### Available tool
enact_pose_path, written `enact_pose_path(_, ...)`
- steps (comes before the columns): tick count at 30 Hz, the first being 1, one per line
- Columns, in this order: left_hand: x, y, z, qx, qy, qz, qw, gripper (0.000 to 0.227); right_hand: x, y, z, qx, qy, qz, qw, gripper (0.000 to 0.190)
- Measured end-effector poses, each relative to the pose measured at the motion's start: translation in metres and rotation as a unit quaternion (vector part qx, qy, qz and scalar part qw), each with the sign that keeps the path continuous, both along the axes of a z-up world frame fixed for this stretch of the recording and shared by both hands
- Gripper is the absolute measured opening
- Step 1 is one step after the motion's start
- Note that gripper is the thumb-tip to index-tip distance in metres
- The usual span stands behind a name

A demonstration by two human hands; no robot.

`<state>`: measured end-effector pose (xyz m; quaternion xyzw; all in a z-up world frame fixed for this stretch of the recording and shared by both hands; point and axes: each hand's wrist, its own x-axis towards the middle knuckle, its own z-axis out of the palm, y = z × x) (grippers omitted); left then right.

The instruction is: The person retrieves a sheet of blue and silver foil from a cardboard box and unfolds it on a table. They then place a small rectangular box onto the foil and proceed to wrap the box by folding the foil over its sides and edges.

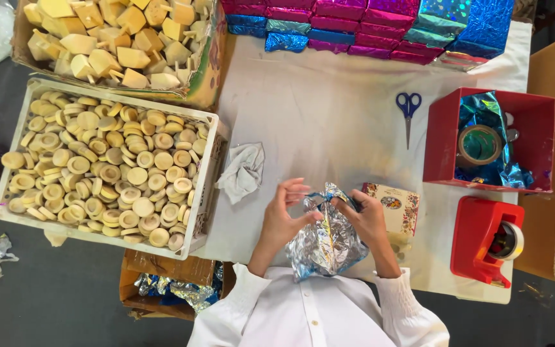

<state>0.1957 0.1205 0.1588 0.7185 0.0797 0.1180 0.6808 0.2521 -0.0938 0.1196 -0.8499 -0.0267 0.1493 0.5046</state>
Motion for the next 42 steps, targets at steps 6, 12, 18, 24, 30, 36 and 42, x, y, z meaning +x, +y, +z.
enact_pose_path(6, 0.006, 0.001, -0.032, 0.062, 0.092, -0.099, 0.989, 0.079, 0.005, -0.008, -0.019, 0.051, 0.015, -0.026, 0.998, 0.028)
enact_pose_path(12, 0.011, 0.004, -0.035, -0.098, 0.18, -0.123, 0.971, 0.065, 0.003, -0.024, -0.028, 0.199, 0.104, -0.045, 0.973, 0.023)
enact_pose_path(18, 0.01, -0.003, -0.042, -0.072, 0.161, -0.128, 0.976, 0.063, 0.001, -0.025, -0.017, 0.334, 0.259, -0.12, 0.898, 0.016)
enact_pose_path(24, 0.009, 0.004, -0.014, -0.017, 0.102, -0.115, 0.988, 0.043, -0.008, -0.02, -0.005, 0.419, 0.374, -0.126, 0.818, 0.029)
enact_pose_path(30, 0.012, 0.013, 0.048, 0.269, -0.119, -0.03, 0.955, 0.045, -0.012, -0.028, -0.004, 0.403, 0.348, -0.045, 0.845, 0.039)
enact_pose_path(36, 0.003, 0.011, 0.013, 0.073, 0.1, -0.173, 0.977, 0.053, -0.013, -0.022, 0.033, 0.25, -0.007, 0.092, 0.964, 0.034)
enact_pose_path(42, -0.017, 0.004, 0.014, 0.357, -0.271, -0.031, 0.894, 0.031, -0.028, -0.011, 0.071, 0.055, -0.322, 0.026, 0.945, 0.027)
